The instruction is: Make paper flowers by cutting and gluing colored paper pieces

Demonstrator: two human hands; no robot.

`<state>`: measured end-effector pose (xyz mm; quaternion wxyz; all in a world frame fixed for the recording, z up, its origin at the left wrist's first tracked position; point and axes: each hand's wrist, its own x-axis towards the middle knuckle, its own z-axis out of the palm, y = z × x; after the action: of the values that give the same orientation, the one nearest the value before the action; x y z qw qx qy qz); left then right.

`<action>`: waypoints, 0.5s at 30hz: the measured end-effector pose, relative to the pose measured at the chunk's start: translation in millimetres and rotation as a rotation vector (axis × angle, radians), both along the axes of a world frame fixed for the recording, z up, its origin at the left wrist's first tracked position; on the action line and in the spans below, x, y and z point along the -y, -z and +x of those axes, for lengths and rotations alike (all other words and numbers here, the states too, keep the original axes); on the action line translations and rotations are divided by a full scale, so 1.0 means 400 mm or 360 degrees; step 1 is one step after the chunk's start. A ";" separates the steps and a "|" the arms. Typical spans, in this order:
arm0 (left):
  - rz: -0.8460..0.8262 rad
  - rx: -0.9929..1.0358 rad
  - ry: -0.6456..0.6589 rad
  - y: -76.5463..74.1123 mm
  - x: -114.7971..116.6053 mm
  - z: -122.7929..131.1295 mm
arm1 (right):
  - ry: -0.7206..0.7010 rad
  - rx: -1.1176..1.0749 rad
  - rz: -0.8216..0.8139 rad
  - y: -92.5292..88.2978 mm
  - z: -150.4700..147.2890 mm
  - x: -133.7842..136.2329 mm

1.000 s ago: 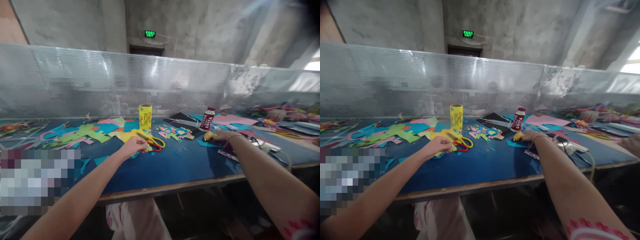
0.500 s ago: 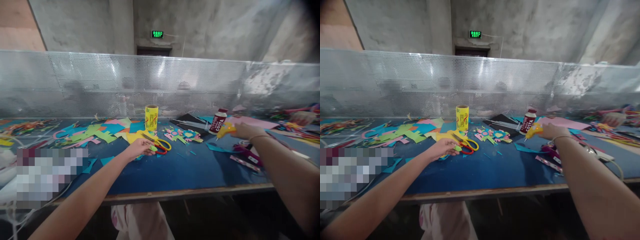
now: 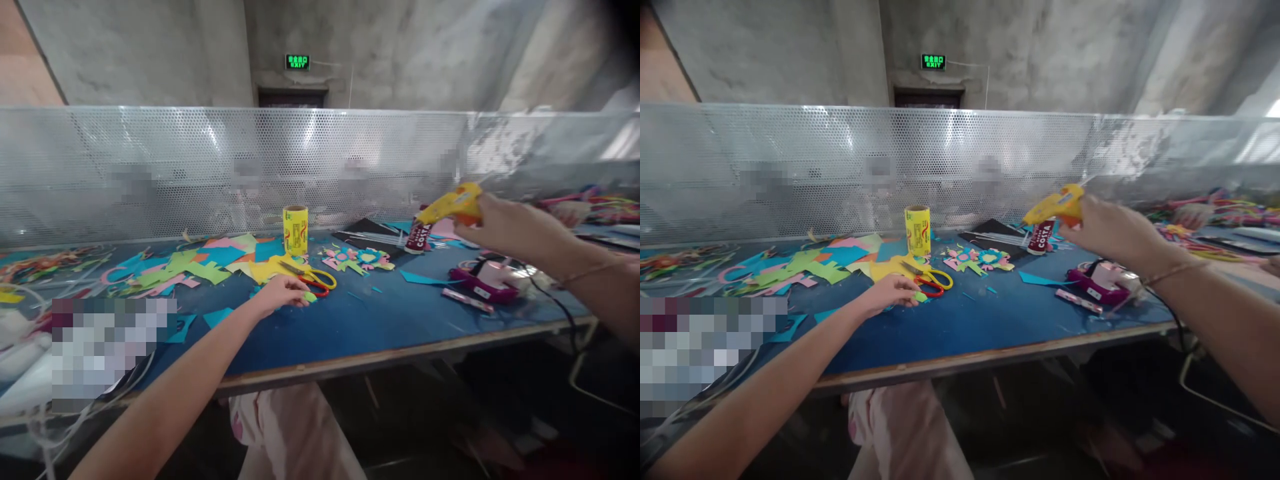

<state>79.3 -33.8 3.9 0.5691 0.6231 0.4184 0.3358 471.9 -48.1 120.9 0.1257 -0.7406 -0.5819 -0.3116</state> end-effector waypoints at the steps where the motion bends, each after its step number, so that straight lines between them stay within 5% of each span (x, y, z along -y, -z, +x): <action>1: -0.0006 -0.0003 0.0009 0.002 0.001 0.000 | -0.0092 0.0023 -0.0103 0.014 -0.017 0.011; 8: 0.0118 -0.0130 -0.0017 0.016 0.009 0.038 | -0.0380 -0.0023 -0.0194 0.141 -0.076 0.039; 15: -0.0136 0.0101 -0.0237 0.008 -0.016 0.197 | -0.0341 -0.0174 -0.0005 0.235 -0.122 0.051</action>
<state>158.2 -27.4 0.7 0.5817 0.5544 0.4592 0.3787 423.0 -68.7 26.8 0.1887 -0.6903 -0.6504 -0.2548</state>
